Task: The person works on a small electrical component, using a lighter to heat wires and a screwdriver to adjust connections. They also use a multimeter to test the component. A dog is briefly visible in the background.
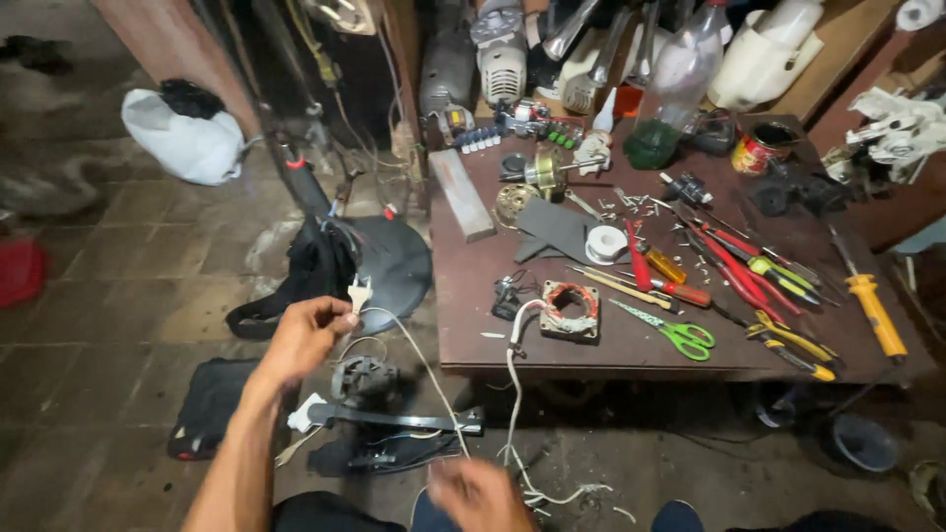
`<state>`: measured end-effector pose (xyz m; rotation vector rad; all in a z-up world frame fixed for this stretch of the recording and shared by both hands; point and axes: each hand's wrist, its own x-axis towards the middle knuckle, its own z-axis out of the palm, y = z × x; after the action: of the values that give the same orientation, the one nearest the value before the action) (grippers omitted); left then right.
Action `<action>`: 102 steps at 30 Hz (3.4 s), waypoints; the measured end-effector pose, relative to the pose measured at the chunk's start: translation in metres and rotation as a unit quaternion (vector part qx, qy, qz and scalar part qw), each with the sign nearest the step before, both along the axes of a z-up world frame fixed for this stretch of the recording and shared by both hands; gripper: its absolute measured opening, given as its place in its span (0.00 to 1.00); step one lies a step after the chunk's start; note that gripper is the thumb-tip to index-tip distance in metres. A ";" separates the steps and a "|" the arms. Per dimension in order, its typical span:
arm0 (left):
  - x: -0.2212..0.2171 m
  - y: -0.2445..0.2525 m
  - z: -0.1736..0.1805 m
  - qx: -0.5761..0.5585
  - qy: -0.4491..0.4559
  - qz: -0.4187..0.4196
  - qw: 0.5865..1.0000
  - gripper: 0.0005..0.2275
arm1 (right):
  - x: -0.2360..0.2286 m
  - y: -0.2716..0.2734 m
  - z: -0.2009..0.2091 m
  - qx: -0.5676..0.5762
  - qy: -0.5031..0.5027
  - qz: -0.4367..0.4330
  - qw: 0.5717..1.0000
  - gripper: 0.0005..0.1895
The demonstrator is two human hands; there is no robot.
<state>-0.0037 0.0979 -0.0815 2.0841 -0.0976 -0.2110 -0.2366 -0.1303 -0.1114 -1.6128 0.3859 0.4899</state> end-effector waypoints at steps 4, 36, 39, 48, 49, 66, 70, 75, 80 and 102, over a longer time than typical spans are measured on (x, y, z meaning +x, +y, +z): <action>-0.061 -0.031 0.057 -0.122 -0.043 0.051 0.990 0.06 | 0.082 0.053 0.023 0.217 -0.186 -0.129 0.950 0.25; 0.184 -0.114 0.187 -0.695 0.098 -0.023 0.712 0.20 | 0.142 0.029 0.139 0.170 -0.406 -0.144 0.886 0.13; 0.134 -0.098 0.201 -0.670 0.050 -0.093 0.735 0.19 | 0.177 0.037 0.194 0.239 -0.386 -0.191 0.870 0.19; 0.089 -0.067 0.215 -0.573 0.085 -0.222 0.785 0.31 | 0.258 0.080 0.232 0.305 -0.347 -0.303 0.833 0.10; 0.087 -0.066 0.214 -0.571 0.089 -0.223 0.785 0.31 | 0.259 0.081 0.233 0.306 -0.346 -0.307 0.832 0.10; 0.073 -0.062 0.220 -0.572 -0.008 -0.137 0.808 0.24 | 0.260 0.109 0.247 0.326 -0.301 -0.330 0.833 0.12; 0.079 -0.057 0.213 -0.570 -0.029 -0.117 0.813 0.13 | 0.260 0.113 0.249 0.333 -0.293 -0.331 0.833 0.12; 0.097 -0.051 0.203 -0.623 -0.052 -0.081 0.776 0.13 | 0.260 0.115 0.254 0.347 -0.277 -0.322 0.836 0.14; 0.103 -0.055 0.200 -0.637 -0.056 -0.065 0.766 0.16 | 0.250 0.110 0.269 0.295 -0.275 -0.329 0.854 0.12; 0.214 -0.018 0.124 -0.649 0.032 -0.005 0.760 0.10 | 0.098 -0.299 0.182 -0.497 -0.031 -0.140 0.856 0.09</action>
<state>0.2103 0.0796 0.0426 0.6691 -0.1543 -0.1423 -0.1382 -0.4292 0.0706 -2.5013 0.9083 -0.0339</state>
